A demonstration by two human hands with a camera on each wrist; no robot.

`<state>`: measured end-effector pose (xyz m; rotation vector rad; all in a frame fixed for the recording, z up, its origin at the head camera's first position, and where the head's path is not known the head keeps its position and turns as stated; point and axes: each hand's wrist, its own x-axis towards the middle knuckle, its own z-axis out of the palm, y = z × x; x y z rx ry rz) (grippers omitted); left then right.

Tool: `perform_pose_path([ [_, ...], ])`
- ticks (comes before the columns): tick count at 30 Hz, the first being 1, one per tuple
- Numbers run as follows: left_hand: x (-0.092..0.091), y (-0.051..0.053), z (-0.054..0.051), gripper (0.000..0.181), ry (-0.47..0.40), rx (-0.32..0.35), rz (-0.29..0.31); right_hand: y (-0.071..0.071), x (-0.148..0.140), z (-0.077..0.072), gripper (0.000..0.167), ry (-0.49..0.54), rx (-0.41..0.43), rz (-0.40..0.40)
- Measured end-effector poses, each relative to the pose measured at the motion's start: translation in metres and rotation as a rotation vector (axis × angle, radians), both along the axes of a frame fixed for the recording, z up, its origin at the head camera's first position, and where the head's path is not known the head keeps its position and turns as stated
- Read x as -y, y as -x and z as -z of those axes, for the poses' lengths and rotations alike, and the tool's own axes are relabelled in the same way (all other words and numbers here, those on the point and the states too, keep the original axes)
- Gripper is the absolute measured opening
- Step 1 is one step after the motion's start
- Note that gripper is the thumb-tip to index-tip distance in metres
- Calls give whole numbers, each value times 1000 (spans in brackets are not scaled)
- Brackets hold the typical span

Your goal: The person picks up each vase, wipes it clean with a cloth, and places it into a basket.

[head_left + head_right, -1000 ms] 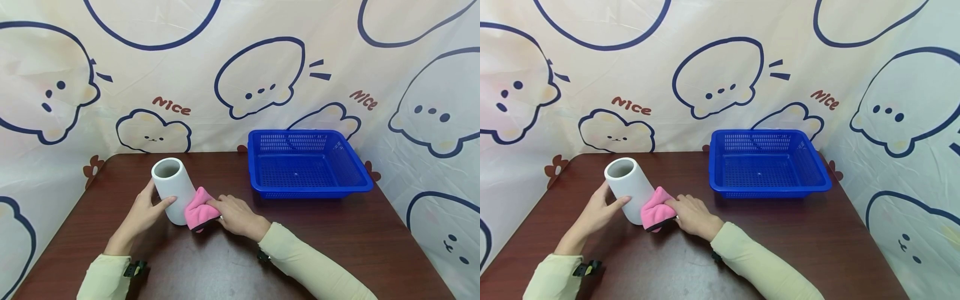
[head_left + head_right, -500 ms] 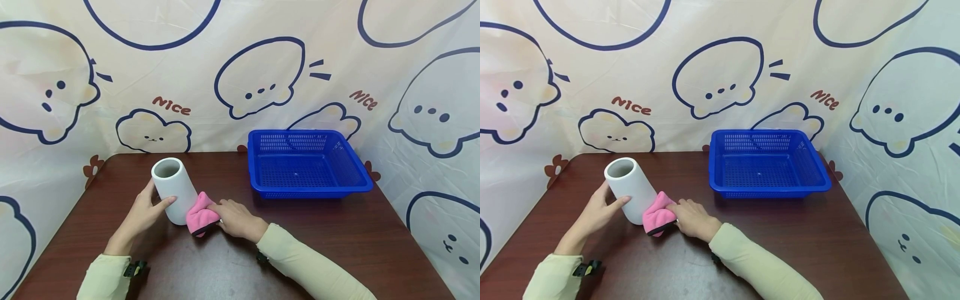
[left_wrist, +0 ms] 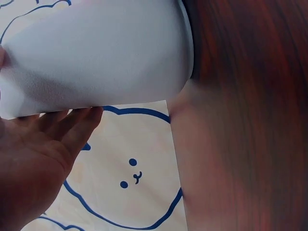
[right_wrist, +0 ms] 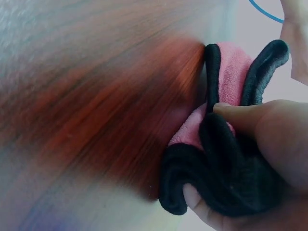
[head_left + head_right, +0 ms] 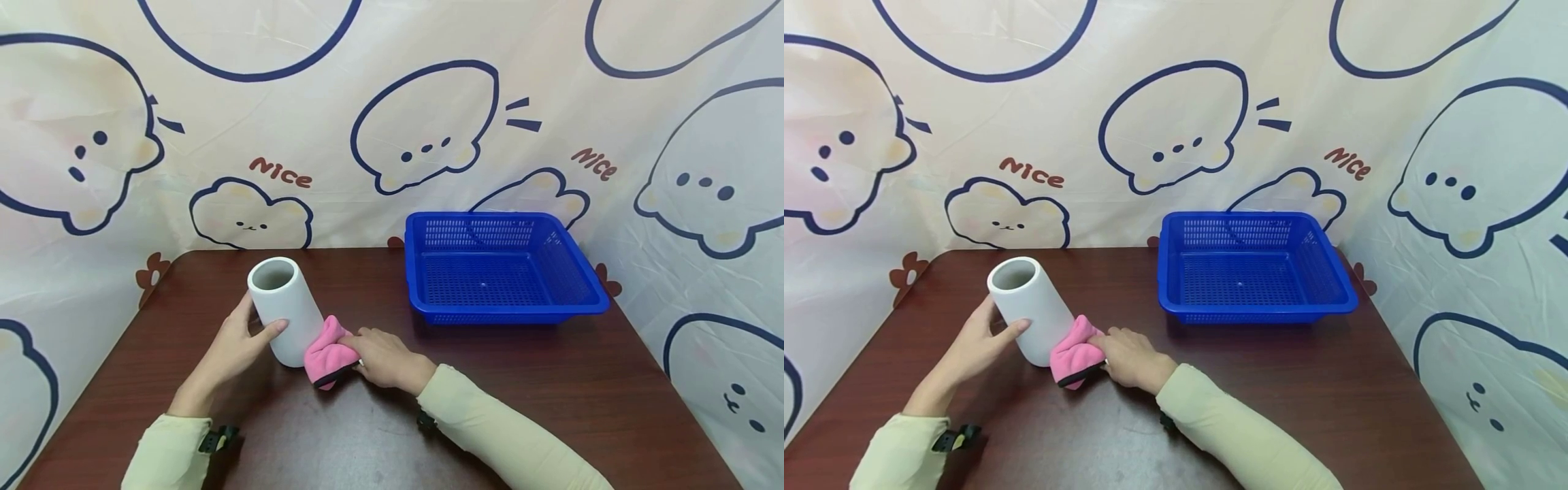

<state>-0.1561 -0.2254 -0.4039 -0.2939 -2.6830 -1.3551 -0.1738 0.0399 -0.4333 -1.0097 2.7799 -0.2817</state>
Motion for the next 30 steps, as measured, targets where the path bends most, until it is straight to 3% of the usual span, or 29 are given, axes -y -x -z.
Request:
perform_pose_path([
  [6,-5,-1,1,96,-25,26,-25,1,-1,2,49,9,-10,-13],
  [12,-11,2,2,105,-49,-13,-51,2,-1,2,50,9,2,-1],
  [25,-5,9,-1,96,-117,10,22,1,0,0,49,9,19,0],
  [30,-1,11,0,87,-81,-16,42,1,0,1,50,10,14,-7],
])
